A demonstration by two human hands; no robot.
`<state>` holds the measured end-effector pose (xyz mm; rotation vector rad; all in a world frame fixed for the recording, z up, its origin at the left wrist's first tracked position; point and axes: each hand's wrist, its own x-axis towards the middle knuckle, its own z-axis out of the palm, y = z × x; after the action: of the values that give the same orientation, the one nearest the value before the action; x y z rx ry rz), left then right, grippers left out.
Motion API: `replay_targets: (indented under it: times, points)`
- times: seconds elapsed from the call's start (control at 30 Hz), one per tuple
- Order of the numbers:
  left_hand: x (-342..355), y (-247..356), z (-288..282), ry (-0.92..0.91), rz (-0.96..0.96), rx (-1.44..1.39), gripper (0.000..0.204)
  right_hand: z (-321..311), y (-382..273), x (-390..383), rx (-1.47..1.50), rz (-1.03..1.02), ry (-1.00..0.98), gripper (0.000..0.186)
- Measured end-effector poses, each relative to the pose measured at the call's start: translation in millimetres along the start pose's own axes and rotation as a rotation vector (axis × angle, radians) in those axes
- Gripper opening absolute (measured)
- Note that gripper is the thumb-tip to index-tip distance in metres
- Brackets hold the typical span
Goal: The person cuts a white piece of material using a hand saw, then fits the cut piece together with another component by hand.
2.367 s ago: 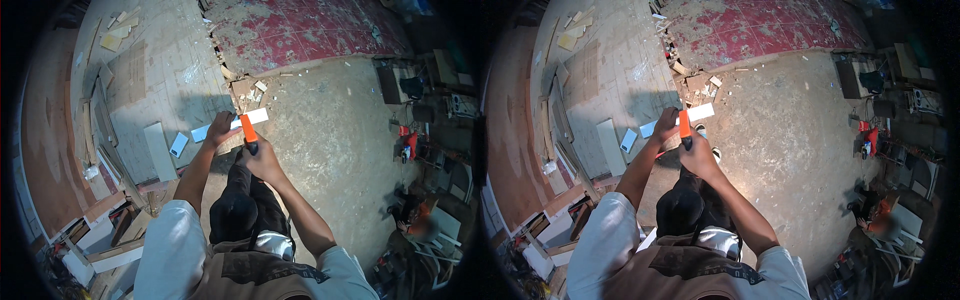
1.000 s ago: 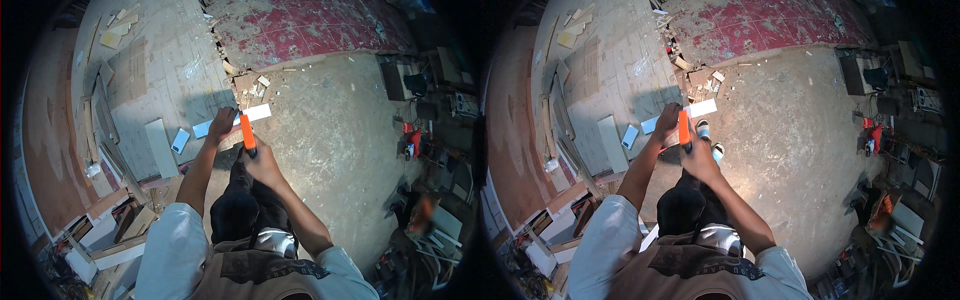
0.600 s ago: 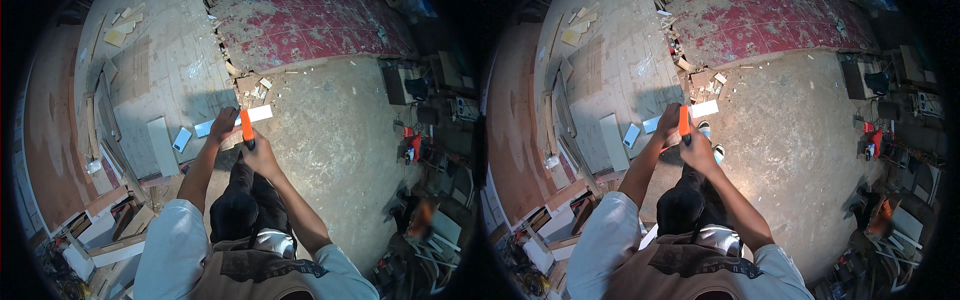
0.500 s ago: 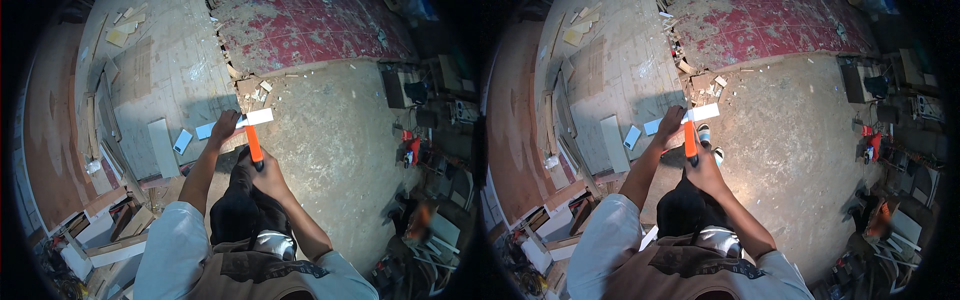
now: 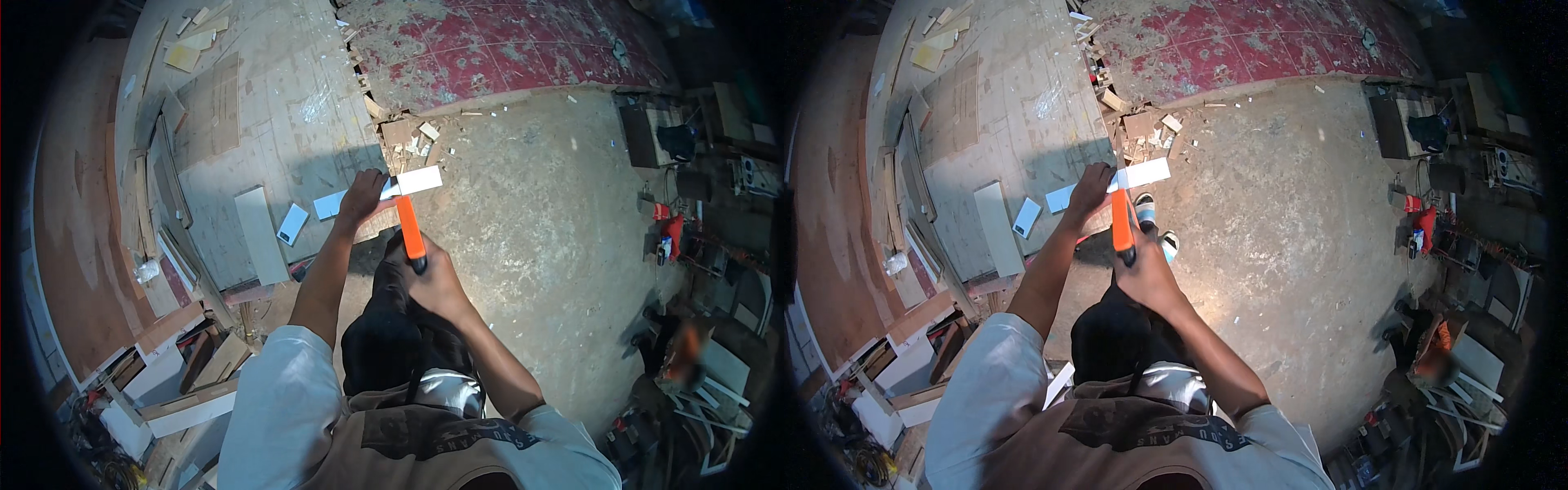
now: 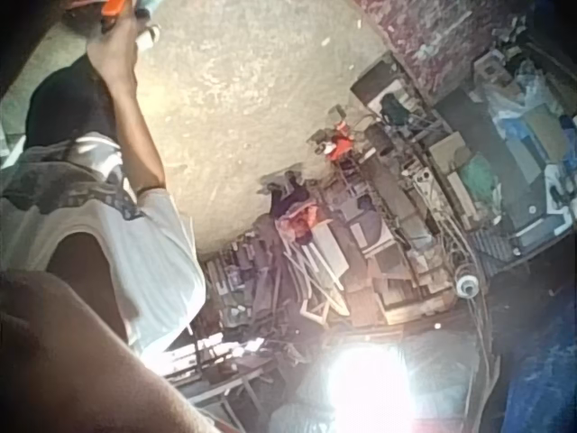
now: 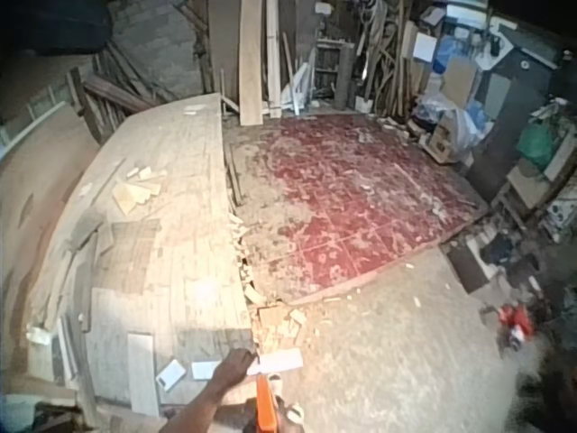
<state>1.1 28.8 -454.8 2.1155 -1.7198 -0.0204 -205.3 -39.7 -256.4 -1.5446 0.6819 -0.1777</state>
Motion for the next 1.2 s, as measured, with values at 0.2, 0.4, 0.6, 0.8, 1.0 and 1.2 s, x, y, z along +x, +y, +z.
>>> replay_targets:
  times: [0.2, 0.4, 0.6, 0.8, 1.0, 1.2]
  points:
    - [-0.1, -5.7, 6.1, -0.028, 0.094, 0.032, 0.058, 6.8, 12.7, 44.6, -0.046, 0.055, 0.019, 0.020]
    - [1.3, -2.1, 3.4, 0.011, 0.033, 0.009, 0.060, -4.3, -25.1, -38.9, 0.038, 0.090, 0.018, 0.018]
    - [2.7, -3.4, 3.4, 0.021, 0.064, 0.060, 0.061, -1.4, 24.9, 33.1, -0.059, 0.003, 0.060, 0.014]
    - [-1.5, -1.8, -1.7, -0.014, 0.012, 0.023, 0.060, -0.8, -8.0, -31.8, -0.080, -0.067, 0.052, 0.047]
    - [1.6, -4.8, 8.1, 0.053, 0.055, 0.059, 0.060, -1.3, 2.0, 15.2, -0.095, 0.067, -0.011, 0.020]
    - [-4.8, -7.9, 7.5, 0.066, 0.048, 0.016, 0.061, -2.4, -25.1, -25.2, -0.074, 0.032, 0.023, 0.017]
